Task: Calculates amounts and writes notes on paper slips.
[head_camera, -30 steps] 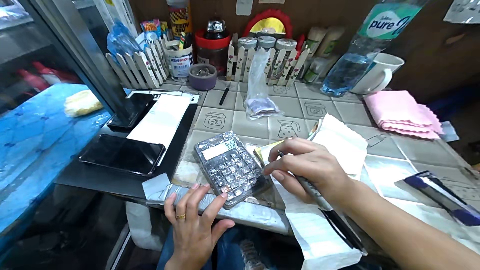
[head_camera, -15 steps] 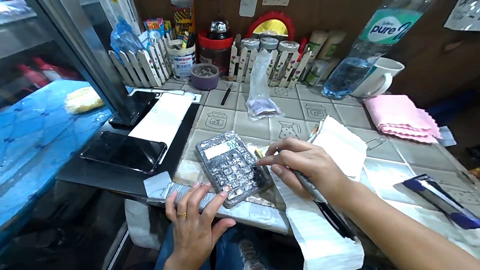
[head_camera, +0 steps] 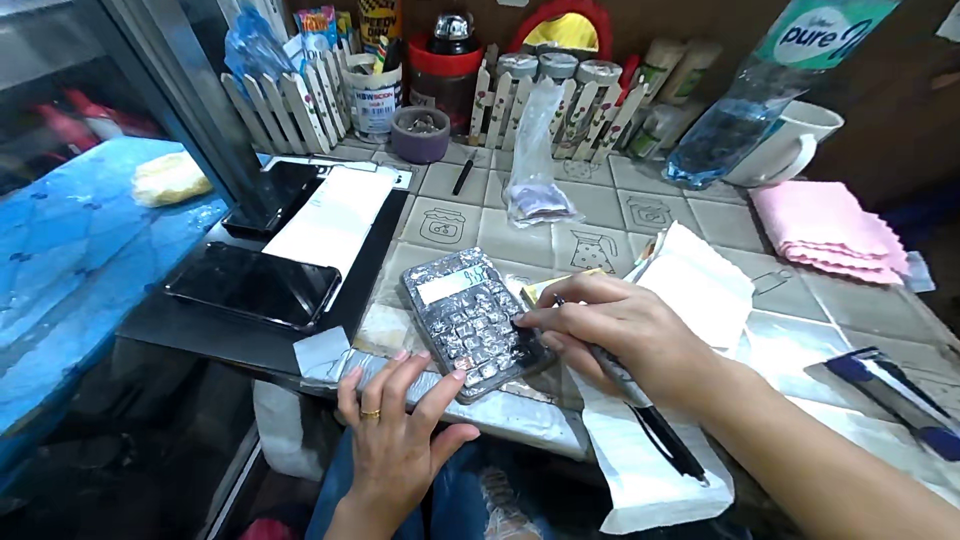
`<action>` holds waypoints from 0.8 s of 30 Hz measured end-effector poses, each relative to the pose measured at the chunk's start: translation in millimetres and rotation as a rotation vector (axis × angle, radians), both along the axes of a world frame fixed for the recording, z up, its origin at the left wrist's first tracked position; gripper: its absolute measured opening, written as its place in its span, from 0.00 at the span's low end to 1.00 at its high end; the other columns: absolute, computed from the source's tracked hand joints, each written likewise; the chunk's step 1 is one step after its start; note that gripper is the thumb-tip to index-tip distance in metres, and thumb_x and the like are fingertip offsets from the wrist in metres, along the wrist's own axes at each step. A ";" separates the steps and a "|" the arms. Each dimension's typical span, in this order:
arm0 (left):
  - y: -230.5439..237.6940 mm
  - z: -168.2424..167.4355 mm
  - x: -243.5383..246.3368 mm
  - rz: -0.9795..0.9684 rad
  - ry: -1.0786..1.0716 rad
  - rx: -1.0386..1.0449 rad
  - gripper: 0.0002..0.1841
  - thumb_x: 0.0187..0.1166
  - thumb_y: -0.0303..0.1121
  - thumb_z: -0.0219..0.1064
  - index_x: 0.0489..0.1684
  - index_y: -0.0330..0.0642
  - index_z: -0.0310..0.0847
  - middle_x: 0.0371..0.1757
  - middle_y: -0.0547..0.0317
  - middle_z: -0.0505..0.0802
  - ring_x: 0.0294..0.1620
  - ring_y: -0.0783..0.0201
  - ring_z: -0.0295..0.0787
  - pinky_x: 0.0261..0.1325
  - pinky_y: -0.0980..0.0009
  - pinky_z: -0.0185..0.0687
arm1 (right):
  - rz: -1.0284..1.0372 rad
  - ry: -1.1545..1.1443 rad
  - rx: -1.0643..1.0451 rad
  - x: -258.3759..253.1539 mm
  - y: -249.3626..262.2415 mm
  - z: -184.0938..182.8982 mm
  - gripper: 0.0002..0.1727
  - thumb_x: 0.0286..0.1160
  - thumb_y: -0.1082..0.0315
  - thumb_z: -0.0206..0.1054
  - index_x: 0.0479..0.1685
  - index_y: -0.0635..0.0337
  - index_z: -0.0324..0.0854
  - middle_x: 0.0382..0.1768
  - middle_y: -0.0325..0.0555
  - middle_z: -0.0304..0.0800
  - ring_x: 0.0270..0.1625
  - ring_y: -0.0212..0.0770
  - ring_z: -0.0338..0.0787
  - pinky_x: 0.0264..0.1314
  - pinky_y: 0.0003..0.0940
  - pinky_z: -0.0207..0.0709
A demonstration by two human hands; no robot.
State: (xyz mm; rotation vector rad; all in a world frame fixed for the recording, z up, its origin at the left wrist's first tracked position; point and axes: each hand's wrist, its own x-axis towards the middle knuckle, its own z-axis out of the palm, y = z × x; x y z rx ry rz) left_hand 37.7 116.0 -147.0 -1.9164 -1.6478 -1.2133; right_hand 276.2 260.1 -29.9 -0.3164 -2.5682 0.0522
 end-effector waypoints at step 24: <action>1.0 0.2 1.1 0.004 0.000 0.011 0.28 0.84 0.68 0.47 0.74 0.69 0.75 0.78 0.66 0.78 0.87 0.64 0.61 0.90 0.45 0.37 | 0.074 -0.025 -0.077 -7.4 -4.7 -4.1 0.18 0.88 0.53 0.55 0.45 0.52 0.89 0.48 0.34 0.95 0.66 0.43 0.84 0.70 0.42 0.74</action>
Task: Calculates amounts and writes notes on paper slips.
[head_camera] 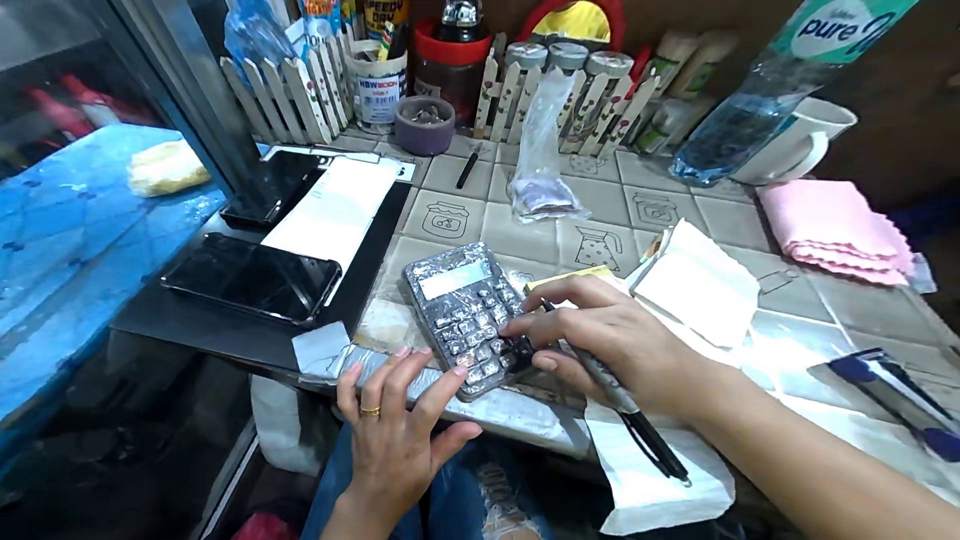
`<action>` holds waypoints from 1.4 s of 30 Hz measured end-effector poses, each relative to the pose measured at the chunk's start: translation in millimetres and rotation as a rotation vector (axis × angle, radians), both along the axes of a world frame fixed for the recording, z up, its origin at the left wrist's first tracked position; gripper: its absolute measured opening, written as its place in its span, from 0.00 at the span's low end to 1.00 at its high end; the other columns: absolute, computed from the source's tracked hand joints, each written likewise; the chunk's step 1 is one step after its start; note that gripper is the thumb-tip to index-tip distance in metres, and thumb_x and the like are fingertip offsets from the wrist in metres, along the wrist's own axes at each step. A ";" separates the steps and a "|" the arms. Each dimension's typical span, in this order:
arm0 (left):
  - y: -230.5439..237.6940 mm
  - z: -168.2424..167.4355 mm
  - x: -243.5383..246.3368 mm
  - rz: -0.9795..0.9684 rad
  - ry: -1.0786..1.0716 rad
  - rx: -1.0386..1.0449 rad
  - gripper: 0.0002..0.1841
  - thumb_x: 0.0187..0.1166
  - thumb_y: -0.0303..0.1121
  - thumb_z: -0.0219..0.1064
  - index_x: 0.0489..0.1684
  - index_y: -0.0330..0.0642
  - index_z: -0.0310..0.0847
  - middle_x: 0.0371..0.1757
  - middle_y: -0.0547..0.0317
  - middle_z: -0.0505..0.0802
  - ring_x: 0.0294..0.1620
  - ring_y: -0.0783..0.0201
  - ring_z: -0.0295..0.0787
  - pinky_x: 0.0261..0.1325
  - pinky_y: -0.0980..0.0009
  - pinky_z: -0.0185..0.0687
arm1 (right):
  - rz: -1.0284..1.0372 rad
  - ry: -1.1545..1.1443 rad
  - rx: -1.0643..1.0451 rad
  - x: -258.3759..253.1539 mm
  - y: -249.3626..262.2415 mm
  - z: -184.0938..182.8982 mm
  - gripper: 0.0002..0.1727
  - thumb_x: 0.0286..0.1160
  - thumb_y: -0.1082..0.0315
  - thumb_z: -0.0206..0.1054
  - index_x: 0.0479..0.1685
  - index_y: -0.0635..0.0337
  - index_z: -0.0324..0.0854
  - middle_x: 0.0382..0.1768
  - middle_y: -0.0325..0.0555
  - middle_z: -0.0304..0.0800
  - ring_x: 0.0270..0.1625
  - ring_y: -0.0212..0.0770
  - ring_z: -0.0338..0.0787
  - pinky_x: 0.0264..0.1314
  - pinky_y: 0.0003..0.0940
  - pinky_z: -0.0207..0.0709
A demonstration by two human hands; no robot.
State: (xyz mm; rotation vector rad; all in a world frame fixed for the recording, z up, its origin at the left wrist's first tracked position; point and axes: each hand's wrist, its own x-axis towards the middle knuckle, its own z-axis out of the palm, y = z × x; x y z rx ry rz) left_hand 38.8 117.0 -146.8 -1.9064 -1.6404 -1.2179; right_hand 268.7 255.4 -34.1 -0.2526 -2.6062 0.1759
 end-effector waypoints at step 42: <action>34.3 97.0 97.9 -0.686 -0.539 -0.664 0.17 0.89 0.46 0.60 0.31 0.49 0.85 0.19 0.67 0.85 0.15 0.71 0.79 0.14 0.75 0.73 | -0.166 -0.108 -0.600 42.9 50.1 12.4 0.19 0.77 0.50 0.73 0.48 0.57 0.78 0.32 0.35 0.82 0.35 0.28 0.83 0.40 0.27 0.79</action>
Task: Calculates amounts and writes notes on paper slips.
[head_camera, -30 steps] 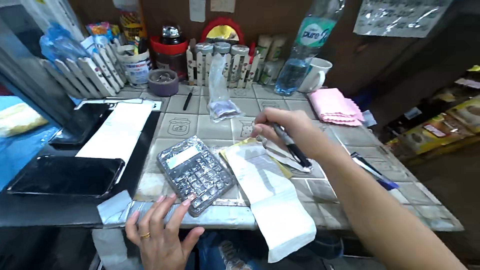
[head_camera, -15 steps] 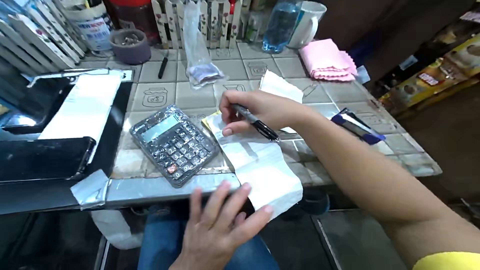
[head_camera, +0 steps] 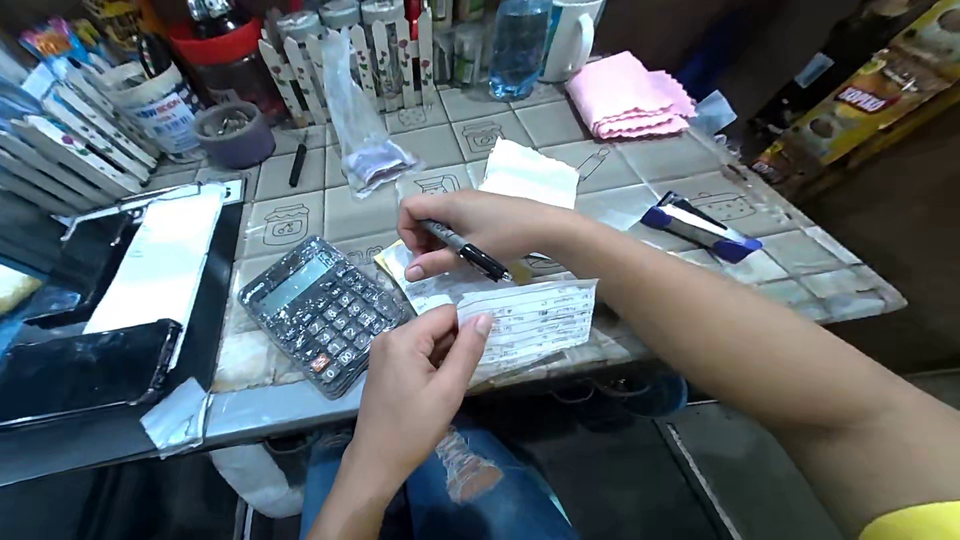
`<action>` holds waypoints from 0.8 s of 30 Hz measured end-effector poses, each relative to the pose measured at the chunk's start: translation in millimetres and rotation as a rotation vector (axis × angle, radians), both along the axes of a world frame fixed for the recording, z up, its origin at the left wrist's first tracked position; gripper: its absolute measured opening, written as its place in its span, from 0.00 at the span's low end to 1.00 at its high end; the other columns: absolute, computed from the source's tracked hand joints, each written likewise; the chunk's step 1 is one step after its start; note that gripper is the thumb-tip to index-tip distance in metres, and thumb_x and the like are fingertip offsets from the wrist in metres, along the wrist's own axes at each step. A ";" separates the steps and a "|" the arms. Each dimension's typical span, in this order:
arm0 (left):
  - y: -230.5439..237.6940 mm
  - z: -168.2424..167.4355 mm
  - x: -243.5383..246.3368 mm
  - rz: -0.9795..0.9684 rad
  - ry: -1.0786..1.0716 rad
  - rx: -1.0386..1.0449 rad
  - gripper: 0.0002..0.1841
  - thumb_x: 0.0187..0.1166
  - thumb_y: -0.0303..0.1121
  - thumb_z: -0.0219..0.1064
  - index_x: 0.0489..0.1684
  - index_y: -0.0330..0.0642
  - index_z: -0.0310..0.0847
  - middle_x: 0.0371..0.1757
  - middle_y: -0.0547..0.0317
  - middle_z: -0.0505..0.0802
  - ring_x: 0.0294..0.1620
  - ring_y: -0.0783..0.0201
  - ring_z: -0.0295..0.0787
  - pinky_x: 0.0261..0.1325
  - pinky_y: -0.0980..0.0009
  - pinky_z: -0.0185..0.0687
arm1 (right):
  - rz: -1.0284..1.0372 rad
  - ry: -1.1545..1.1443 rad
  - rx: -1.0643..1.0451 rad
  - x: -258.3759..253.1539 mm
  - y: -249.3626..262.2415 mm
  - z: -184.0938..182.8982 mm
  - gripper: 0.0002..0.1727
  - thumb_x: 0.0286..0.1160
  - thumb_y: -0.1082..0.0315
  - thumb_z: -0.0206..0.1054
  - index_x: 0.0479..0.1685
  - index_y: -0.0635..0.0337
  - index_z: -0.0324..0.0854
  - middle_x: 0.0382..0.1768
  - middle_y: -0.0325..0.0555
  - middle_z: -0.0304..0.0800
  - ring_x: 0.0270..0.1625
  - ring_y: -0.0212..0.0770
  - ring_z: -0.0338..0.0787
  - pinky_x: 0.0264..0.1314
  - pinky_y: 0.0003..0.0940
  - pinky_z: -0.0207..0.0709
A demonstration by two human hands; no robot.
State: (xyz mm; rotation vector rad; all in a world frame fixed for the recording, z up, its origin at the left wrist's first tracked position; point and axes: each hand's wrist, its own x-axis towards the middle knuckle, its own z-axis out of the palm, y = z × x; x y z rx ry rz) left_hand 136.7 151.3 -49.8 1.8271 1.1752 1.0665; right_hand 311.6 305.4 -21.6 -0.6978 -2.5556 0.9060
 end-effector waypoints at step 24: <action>-21.3 -20.0 -12.3 -0.160 0.006 0.329 0.32 0.94 0.54 0.40 0.50 0.40 0.90 0.36 0.62 0.94 0.38 0.72 0.91 0.42 0.69 0.89 | -0.012 0.005 0.094 -0.4 0.3 -4.2 0.17 0.81 0.49 0.67 0.49 0.54 0.80 0.30 0.32 0.82 0.31 0.25 0.81 0.34 0.24 0.78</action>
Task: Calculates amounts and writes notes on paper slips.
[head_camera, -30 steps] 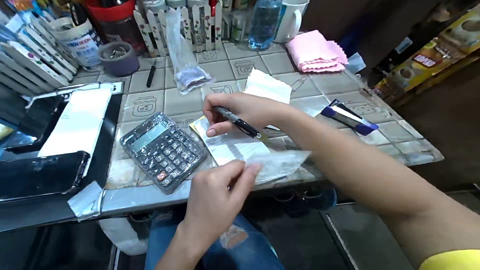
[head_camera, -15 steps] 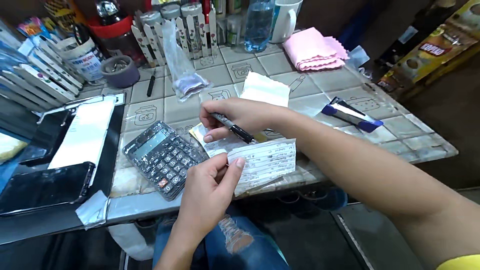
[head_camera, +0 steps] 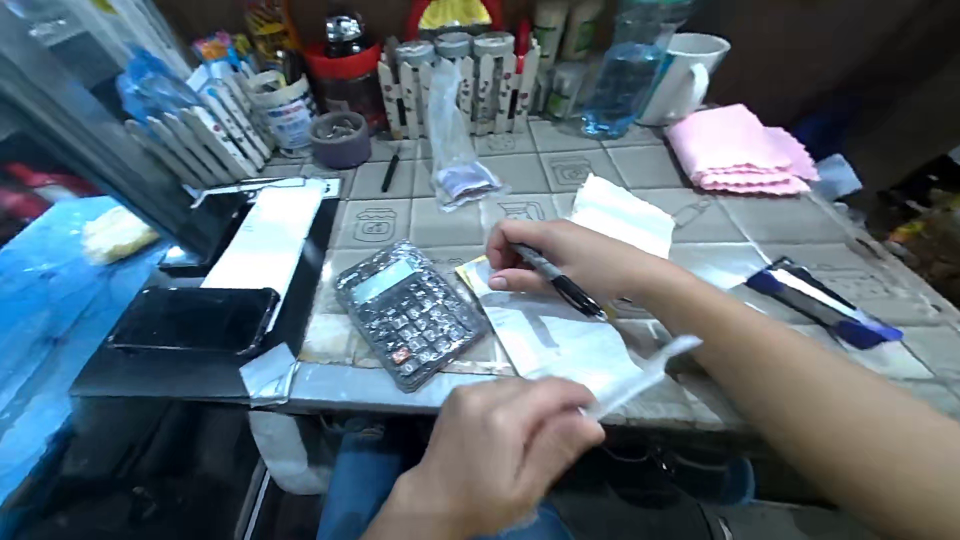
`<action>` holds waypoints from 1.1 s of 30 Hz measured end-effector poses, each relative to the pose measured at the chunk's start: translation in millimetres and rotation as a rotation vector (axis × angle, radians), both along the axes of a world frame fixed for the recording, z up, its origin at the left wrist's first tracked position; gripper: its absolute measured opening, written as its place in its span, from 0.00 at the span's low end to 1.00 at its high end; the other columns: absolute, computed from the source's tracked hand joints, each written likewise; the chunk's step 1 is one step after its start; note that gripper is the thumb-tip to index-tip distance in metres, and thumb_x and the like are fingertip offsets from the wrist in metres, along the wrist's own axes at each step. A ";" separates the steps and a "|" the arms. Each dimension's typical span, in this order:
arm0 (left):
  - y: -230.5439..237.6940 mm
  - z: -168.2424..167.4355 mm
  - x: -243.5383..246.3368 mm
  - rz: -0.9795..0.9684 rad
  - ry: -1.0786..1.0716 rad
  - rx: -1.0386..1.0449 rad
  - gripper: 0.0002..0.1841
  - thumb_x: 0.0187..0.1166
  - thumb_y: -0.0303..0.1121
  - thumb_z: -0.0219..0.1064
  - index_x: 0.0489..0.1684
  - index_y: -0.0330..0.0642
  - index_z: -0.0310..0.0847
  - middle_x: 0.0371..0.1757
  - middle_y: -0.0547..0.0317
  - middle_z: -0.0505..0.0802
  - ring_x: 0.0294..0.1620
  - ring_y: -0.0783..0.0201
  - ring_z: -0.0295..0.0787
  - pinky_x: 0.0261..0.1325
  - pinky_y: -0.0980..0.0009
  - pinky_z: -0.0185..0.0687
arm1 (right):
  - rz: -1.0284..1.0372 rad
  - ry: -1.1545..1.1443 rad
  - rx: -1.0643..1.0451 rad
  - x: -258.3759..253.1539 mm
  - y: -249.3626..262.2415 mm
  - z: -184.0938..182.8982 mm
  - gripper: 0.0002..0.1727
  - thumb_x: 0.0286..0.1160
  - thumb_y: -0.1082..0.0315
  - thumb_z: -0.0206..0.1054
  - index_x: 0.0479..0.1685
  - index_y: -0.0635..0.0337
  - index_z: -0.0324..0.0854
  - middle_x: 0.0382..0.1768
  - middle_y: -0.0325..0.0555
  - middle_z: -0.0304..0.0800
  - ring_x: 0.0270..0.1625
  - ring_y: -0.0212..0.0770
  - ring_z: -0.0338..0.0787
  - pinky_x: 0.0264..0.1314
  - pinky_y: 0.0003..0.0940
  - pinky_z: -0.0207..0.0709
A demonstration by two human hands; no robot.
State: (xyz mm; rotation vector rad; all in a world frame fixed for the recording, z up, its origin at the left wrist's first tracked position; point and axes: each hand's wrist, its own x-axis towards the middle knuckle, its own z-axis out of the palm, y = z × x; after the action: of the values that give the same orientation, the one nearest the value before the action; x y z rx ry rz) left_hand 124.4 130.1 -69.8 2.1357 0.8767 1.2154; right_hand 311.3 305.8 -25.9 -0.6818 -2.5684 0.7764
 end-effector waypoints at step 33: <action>-7.1 -31.9 -91.4 0.783 0.490 0.242 0.25 0.74 0.67 0.56 0.64 0.77 0.86 0.62 0.58 0.83 0.75 0.54 0.73 0.83 0.38 0.51 | 0.251 0.059 0.415 -34.4 -47.0 -3.7 0.19 0.89 0.44 0.52 0.45 0.45 0.82 0.61 0.30 0.90 0.79 0.41 0.75 0.80 0.39 0.68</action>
State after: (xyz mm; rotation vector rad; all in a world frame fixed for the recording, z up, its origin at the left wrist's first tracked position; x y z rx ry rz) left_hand 33.1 122.9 -101.7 2.4112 2.0057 1.1781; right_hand 276.8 258.7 -29.6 -0.2080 -2.6684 0.3047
